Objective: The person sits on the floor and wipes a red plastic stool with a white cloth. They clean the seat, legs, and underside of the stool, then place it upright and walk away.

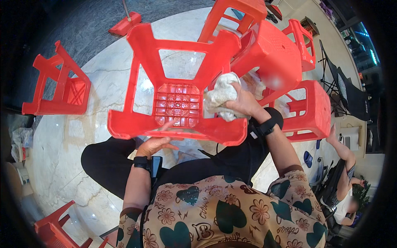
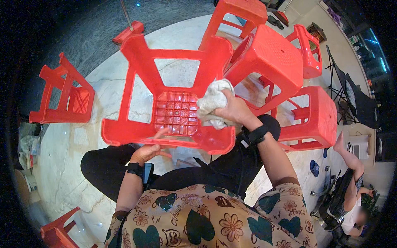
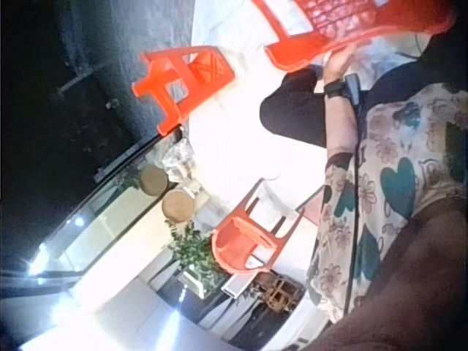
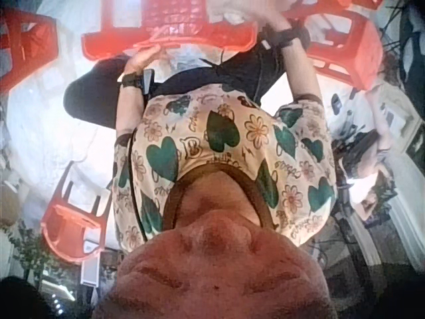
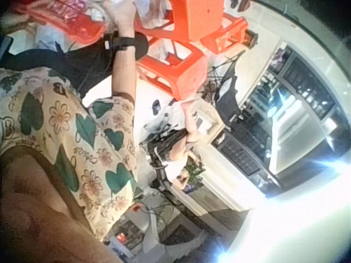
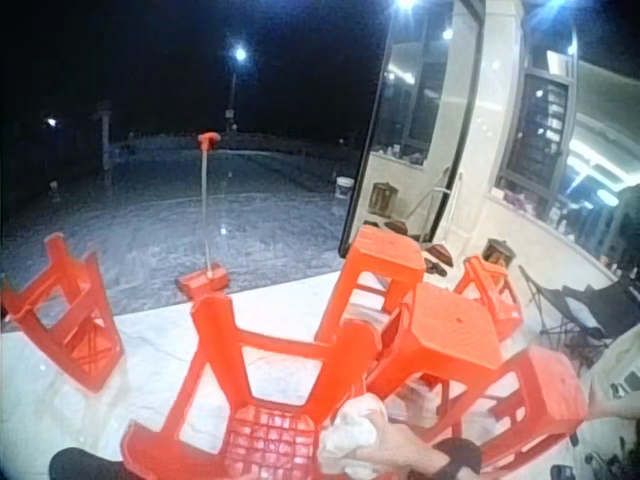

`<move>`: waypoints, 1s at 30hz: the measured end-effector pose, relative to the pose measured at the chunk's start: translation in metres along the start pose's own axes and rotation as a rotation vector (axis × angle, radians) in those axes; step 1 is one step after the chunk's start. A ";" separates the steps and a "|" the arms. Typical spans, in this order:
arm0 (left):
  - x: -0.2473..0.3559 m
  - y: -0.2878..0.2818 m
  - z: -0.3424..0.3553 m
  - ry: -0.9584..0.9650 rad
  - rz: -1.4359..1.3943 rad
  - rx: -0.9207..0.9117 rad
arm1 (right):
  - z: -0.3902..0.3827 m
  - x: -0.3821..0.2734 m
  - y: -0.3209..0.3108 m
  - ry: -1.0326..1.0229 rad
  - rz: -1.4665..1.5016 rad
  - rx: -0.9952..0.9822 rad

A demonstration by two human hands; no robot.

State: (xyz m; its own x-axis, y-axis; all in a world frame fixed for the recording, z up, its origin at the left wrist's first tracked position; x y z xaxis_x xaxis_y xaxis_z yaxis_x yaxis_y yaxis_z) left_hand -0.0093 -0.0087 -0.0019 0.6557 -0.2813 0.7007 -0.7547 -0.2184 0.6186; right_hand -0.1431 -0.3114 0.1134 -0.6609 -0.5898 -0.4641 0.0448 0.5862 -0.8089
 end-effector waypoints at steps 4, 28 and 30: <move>0.012 -0.030 -0.001 0.424 -0.039 0.265 | -0.019 -0.012 -0.012 -0.125 0.031 -0.114; 0.043 -0.040 0.005 0.623 -0.560 0.869 | -0.010 -0.081 0.069 -0.865 -0.479 -0.090; 0.038 -0.044 0.003 0.639 -0.500 0.860 | -0.014 -0.083 0.063 -0.851 -0.321 -0.117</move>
State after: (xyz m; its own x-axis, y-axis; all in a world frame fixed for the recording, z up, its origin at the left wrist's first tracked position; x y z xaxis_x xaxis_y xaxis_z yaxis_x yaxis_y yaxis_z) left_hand 0.0483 -0.0124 -0.0033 0.5894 0.4790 0.6505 -0.0174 -0.7975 0.6031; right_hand -0.0959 -0.2171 0.1061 0.1488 -0.9169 -0.3703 -0.1524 0.3487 -0.9248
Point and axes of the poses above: each hand's wrist, its own z-axis towards the middle knuckle, its own y-axis out of the palm, x = y × z, the point moved 4 cm from there along z, towards the middle knuckle, and after that the axes turned 1 degree about y, right-handed, at the moved point
